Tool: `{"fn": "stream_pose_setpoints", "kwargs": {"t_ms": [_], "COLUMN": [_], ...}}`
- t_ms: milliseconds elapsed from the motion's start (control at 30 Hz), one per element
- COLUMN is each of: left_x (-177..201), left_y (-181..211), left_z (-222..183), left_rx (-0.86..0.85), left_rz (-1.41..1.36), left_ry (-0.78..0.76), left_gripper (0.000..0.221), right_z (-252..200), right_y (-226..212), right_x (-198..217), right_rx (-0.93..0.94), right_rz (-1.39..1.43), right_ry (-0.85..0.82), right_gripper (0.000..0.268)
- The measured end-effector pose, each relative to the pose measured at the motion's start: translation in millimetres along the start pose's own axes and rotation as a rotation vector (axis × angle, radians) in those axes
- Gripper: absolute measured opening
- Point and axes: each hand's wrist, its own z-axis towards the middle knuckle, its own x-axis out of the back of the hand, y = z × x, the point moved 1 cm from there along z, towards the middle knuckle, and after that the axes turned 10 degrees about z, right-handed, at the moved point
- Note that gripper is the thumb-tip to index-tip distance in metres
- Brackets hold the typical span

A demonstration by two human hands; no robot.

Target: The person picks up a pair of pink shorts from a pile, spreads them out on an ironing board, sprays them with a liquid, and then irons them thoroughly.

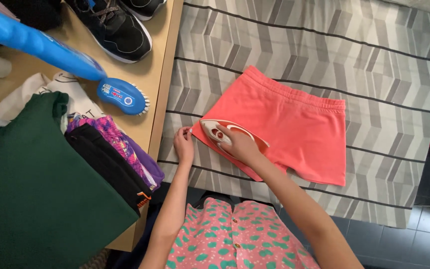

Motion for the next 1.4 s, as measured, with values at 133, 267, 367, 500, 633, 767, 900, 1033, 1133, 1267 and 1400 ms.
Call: {"fn": "stream_pose_setpoints", "kwargs": {"t_ms": [133, 267, 367, 500, 633, 767, 900, 1033, 1133, 1267, 1400], "left_x": [-3.0, -3.6, 0.3, 1.0, -8.4, -1.9, -6.6, -0.6, -7.4, -13.3, -14.7], "left_y": [-2.9, -3.5, -1.7, -0.2, -17.1, -11.1, -8.5, 23.8, 54.1, 50.0, 49.3], "left_z": [1.2, -0.1, -1.0, -2.2, 6.7, 4.4, 1.6, -23.3, -38.9, -43.8, -39.9], "left_rx": [-0.019, -0.077, -0.082, -0.047, -0.080, -0.067, -0.047, -0.100, -0.421, -0.509, -0.457], "left_rz": [0.021, 0.054, 0.064, 0.010, 0.000, 0.018, 0.067, 0.410, 0.518, 0.512, 0.585], "left_ry": [0.008, 0.052, 0.062, 0.039, 0.062, 0.034, 0.048, 0.184, 0.007, -0.188, -0.219], "left_gripper": [0.010, 0.008, 0.008, 0.009, 0.011, 0.009, 0.008, 0.030, 0.065, 0.105, 0.113], "right_z": [-5.8, -43.5, -63.4, -53.3, -3.7, -16.4, -56.6, -75.3, -62.3, -17.5, 9.4], "right_y": [15.6, 31.0, 37.7, 20.8, 18.4, 19.4, 41.6, 43.2, 24.7, 21.5, 29.9], "right_x": [-3.2, 5.5, 14.0, 25.3, 0.6, -2.0, 4.2, 14.9, 32.1, 43.0, 70.7], "right_rx": [-0.013, -0.077, -0.127, -0.102, -0.001, -0.034, -0.099, -0.238, -0.251, -0.209, -0.228], "right_rz": [0.004, 0.019, 0.050, 0.034, 0.019, 0.047, 0.105, 0.113, 0.235, 0.198, 0.136], "right_ry": [0.007, -0.009, -0.035, -0.040, -0.013, 0.015, -0.016, -0.023, 0.058, 0.111, 0.135], "right_gripper": [0.067, 0.071, 0.071, 0.067, 0.067, 0.071, 0.073, 0.066, 0.066, 0.068, 0.067]}}
